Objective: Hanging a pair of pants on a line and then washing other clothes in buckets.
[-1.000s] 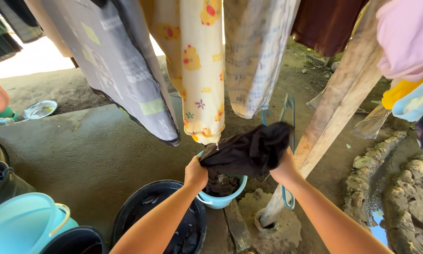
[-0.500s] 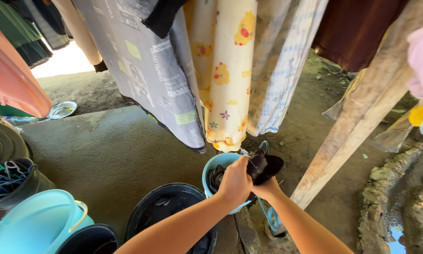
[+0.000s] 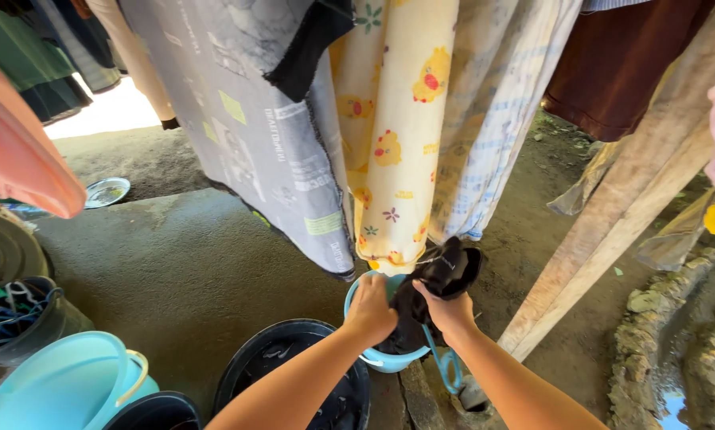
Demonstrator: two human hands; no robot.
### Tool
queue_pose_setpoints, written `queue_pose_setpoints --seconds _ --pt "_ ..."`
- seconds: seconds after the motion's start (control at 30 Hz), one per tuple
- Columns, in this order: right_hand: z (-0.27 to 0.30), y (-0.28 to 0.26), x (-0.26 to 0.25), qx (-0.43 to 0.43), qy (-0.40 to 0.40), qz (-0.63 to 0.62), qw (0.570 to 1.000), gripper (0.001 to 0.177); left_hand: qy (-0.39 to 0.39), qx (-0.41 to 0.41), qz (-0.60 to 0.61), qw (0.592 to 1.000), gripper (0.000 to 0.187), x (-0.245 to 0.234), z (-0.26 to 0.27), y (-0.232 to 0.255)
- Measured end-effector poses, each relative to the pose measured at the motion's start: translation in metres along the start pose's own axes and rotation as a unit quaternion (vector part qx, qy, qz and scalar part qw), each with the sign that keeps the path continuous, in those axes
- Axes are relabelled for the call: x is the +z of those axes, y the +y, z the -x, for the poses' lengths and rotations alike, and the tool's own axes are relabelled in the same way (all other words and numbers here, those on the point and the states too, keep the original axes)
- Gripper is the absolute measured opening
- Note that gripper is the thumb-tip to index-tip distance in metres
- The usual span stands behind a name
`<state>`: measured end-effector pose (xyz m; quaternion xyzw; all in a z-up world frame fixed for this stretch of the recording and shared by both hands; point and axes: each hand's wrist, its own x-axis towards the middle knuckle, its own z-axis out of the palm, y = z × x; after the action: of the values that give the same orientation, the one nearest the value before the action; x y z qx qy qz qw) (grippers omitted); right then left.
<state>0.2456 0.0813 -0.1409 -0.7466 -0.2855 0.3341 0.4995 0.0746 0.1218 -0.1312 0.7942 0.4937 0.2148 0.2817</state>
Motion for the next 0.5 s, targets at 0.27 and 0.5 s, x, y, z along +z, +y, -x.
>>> queue_pose_setpoints --seconds 0.27,0.5 --pt "0.02 -0.042 0.0 0.075 -0.098 -0.236 0.964 0.037 -0.148 -0.211 0.021 0.966 0.092 0.051 -0.013 -0.007" --pt "0.013 -0.055 -0.019 0.106 -0.081 -0.33 0.935 0.025 0.088 -0.216 0.102 0.967 0.031 0.078 -0.036 -0.076"
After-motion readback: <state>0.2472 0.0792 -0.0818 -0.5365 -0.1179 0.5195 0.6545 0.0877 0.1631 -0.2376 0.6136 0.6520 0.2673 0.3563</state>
